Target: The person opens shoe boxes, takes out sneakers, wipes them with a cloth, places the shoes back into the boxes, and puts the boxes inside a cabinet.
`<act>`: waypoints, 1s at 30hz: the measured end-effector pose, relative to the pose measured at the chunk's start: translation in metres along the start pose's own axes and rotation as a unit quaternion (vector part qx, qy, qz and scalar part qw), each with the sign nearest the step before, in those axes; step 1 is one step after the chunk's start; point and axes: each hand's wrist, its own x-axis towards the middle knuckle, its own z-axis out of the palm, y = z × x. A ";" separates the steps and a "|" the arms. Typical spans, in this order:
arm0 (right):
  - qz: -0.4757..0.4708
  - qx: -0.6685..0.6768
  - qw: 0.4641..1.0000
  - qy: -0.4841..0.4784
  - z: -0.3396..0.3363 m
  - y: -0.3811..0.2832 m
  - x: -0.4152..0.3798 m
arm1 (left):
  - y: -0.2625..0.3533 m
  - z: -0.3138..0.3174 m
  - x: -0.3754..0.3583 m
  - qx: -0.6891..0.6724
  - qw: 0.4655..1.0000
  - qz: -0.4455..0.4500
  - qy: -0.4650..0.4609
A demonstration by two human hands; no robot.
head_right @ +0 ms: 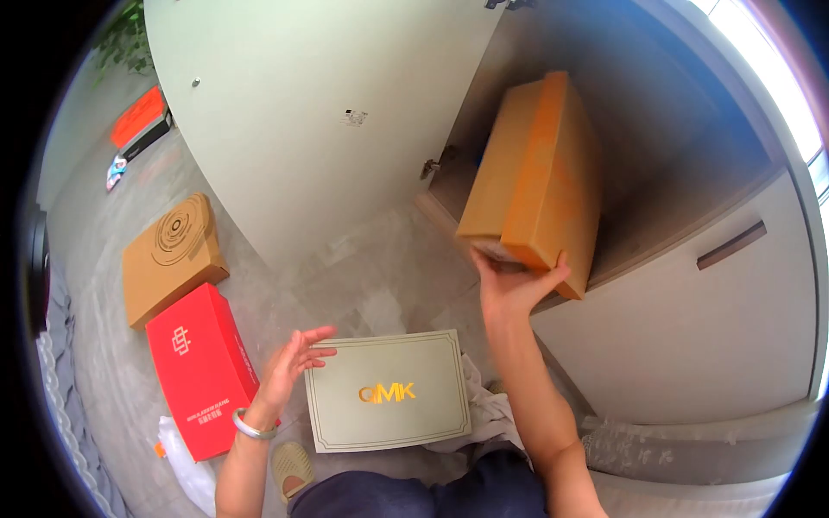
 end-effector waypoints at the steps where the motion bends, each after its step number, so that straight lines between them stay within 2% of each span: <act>1: 0.002 0.000 1.000 -0.002 0.006 0.001 0.014 | -0.003 0.000 0.000 -0.002 1.000 -0.009 -0.004; 4: -0.025 -0.013 1.000 0.005 0.019 0.008 0.069 | -0.006 0.001 -0.001 0.003 0.999 -0.033 0.000; 7: -0.048 -0.071 0.988 0.130 0.013 0.022 0.130 | -0.012 0.003 0.002 -0.002 0.999 -0.046 -0.005; 9: -0.047 -0.291 0.955 -0.018 -0.007 0.030 0.161 | -0.019 0.003 0.004 -0.006 0.999 -0.044 -0.011; 13: -0.040 -0.373 0.927 -0.012 -0.037 0.005 0.170 | -0.031 0.001 0.003 -0.013 0.999 -0.050 -0.011; 15: -0.234 -0.416 0.878 0.032 -0.048 -0.008 0.178 | -0.036 -0.002 0.001 -0.010 0.998 -0.057 -0.007; 16: -0.234 -0.416 0.878 0.030 -0.047 -0.014 0.183 | -0.039 -0.003 -0.001 -0.006 0.998 -0.068 -0.003; 18: -0.319 -0.530 0.771 0.151 -0.042 -0.025 0.194 | -0.046 -0.004 -0.004 -0.005 0.997 -0.076 0.005; 19: -0.316 -0.529 0.773 0.152 -0.043 -0.031 0.214 | -0.048 -0.005 -0.006 -0.003 0.996 -0.085 0.013; 21: -0.355 -0.558 0.748 0.057 -0.045 -0.044 0.273 | -0.051 -0.005 -0.010 0.004 0.996 -0.092 0.022; 22: -0.352 -0.559 0.749 0.058 -0.042 -0.051 0.297 | -0.052 -0.004 -0.012 0.008 0.995 -0.097 0.029; 24: -0.196 -0.467 0.861 -0.052 -0.045 -0.061 0.320 | -0.056 -0.003 -0.021 -0.003 0.994 -0.099 0.042; 25: -0.196 -0.465 0.862 -0.053 -0.034 -0.067 0.310 | -0.056 -0.002 -0.020 -0.018 0.994 -0.089 0.057; 27: -0.121 -0.478 0.869 -0.041 -0.016 -0.076 0.274 | -0.054 0.002 -0.026 0.022 0.995 -0.060 0.081; 28: -0.122 -0.526 0.841 -0.041 -0.023 -0.074 0.282 | -0.053 0.002 -0.035 0.063 0.992 -0.033 0.103; 29: -0.108 -0.528 0.841 -0.037 -0.036 -0.067 0.271 | -0.055 -0.001 -0.045 0.065 0.991 -0.047 0.108; 30: -0.128 -0.574 0.806 -0.064 -0.029 -0.059 0.239 | -0.060 -0.005 -0.051 0.097 0.987 -0.018 0.129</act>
